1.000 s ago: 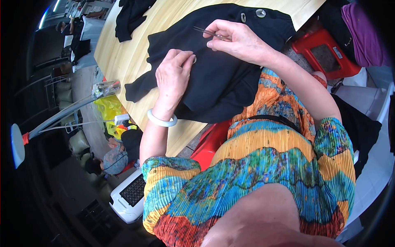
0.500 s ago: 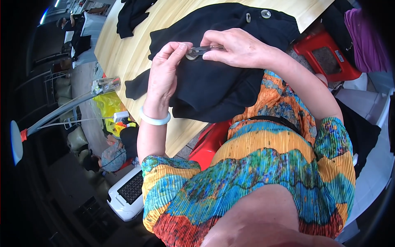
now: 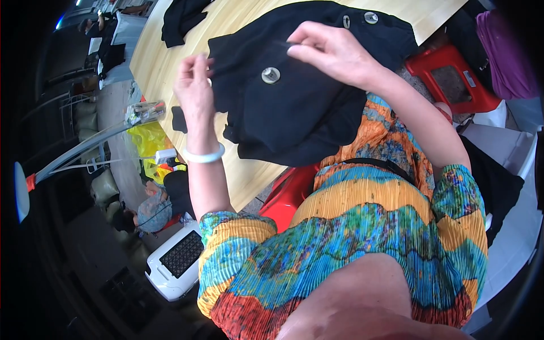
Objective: Trim loose threads from buttons on black clothing items using small snips.
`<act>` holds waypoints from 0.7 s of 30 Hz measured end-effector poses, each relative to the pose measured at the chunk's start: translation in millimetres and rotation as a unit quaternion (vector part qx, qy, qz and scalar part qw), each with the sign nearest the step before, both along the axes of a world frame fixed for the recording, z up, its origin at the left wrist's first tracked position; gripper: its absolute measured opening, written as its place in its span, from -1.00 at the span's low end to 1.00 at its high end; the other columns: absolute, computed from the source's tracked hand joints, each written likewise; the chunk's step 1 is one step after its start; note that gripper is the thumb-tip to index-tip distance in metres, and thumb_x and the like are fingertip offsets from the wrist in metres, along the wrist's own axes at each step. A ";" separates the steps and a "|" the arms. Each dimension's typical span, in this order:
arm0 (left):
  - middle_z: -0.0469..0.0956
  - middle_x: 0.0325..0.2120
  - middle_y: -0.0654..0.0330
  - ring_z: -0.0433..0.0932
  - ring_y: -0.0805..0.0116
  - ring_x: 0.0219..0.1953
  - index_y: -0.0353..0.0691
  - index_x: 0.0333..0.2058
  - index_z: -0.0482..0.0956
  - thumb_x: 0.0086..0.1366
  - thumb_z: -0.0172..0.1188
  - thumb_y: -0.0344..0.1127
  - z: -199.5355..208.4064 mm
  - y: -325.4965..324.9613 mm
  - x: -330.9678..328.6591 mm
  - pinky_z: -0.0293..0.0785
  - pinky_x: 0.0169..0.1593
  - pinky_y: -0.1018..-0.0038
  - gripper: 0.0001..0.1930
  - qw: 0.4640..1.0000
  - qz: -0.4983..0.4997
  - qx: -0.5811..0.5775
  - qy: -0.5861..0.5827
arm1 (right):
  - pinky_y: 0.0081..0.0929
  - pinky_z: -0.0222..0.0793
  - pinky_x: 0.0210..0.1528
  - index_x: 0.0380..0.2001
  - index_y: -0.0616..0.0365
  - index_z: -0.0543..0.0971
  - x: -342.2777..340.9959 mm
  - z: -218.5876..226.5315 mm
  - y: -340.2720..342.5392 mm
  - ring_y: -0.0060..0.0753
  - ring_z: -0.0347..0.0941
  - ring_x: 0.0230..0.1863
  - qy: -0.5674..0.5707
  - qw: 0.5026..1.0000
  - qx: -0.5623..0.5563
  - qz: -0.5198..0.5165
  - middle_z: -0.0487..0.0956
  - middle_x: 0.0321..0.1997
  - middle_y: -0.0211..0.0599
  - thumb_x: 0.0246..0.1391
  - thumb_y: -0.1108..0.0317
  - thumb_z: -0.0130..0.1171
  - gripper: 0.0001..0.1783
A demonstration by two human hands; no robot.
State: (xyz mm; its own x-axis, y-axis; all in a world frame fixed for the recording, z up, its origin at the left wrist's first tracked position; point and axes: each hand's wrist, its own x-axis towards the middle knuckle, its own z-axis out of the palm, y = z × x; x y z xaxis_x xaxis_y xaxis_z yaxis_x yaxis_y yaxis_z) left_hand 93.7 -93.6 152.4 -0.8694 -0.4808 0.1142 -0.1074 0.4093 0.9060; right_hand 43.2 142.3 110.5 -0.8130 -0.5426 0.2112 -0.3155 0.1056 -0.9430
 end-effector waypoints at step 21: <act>0.34 -0.11 0.04 0.30 0.05 0.00 -0.20 -0.41 0.52 -0.12 0.18 -0.50 -2.4 59.5 28.5 0.28 0.00 0.30 -0.80 0.759 -0.335 -0.555 0.055 | -0.63 0.30 -0.19 -0.16 0.19 0.34 8.9 -7.8 7.4 -0.60 0.37 -0.26 -0.022 0.999 0.001 0.041 0.43 -0.32 -0.34 -0.01 0.31 0.09 -0.66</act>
